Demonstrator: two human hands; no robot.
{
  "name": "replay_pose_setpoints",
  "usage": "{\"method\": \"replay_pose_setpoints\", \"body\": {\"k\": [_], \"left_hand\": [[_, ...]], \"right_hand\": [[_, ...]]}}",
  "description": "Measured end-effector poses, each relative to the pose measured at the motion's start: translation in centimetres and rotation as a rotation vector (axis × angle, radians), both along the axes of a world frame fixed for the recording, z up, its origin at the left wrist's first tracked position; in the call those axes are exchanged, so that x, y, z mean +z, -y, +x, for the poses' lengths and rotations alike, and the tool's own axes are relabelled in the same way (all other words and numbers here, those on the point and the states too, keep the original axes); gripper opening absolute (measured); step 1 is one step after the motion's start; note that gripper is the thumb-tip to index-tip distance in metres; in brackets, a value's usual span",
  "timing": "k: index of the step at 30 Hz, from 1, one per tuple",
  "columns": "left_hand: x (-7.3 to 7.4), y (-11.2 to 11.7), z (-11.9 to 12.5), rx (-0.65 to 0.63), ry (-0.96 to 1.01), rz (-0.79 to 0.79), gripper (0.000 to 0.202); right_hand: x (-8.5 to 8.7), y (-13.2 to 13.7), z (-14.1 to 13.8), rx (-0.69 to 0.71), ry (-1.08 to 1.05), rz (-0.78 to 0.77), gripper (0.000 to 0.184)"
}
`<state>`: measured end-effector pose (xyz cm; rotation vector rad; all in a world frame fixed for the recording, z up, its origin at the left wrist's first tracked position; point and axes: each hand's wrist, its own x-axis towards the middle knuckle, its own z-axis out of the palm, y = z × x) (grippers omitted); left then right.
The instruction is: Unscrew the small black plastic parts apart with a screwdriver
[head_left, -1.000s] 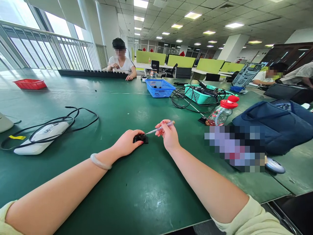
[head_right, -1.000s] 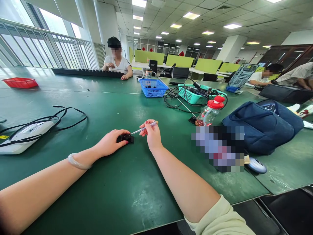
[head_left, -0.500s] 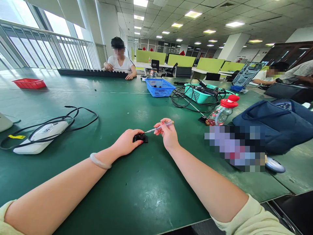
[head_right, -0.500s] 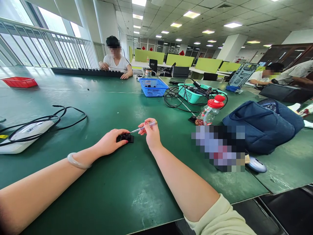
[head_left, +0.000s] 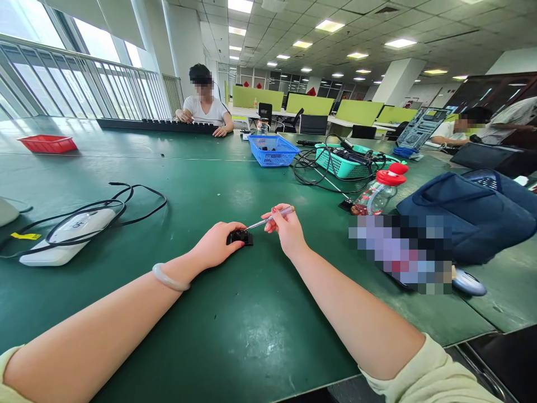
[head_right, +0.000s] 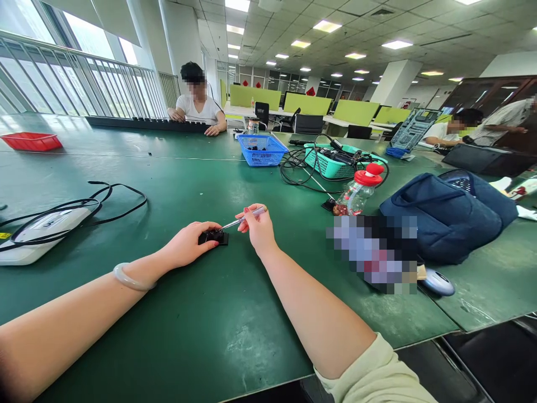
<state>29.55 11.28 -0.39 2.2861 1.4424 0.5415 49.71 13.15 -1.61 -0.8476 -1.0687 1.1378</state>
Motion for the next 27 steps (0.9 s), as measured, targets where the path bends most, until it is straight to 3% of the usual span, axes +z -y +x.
{"method": "replay_pose_setpoints", "body": {"k": [6, 15, 20, 27], "left_hand": [[0.1, 0.0, 0.0, 0.001, 0.003, -0.006, 0.039], [0.1, -0.1, 0.0, 0.011, -0.01, -0.012, 0.035], [0.1, 0.1, 0.1, 0.013, 0.017, -0.017, 0.04], [0.1, 0.1, 0.1, 0.028, 0.03, -0.028, 0.046]], "right_hand": [[-0.3, -0.6, 0.1, -0.078, -0.055, -0.147, 0.053], [-0.4, -0.7, 0.0, -0.009, -0.166, -0.263, 0.043], [-0.3, -0.6, 0.5, -0.058, -0.163, -0.092, 0.03], [0.0, 0.3, 0.3, -0.051, 0.031, 0.147, 0.032]]}}
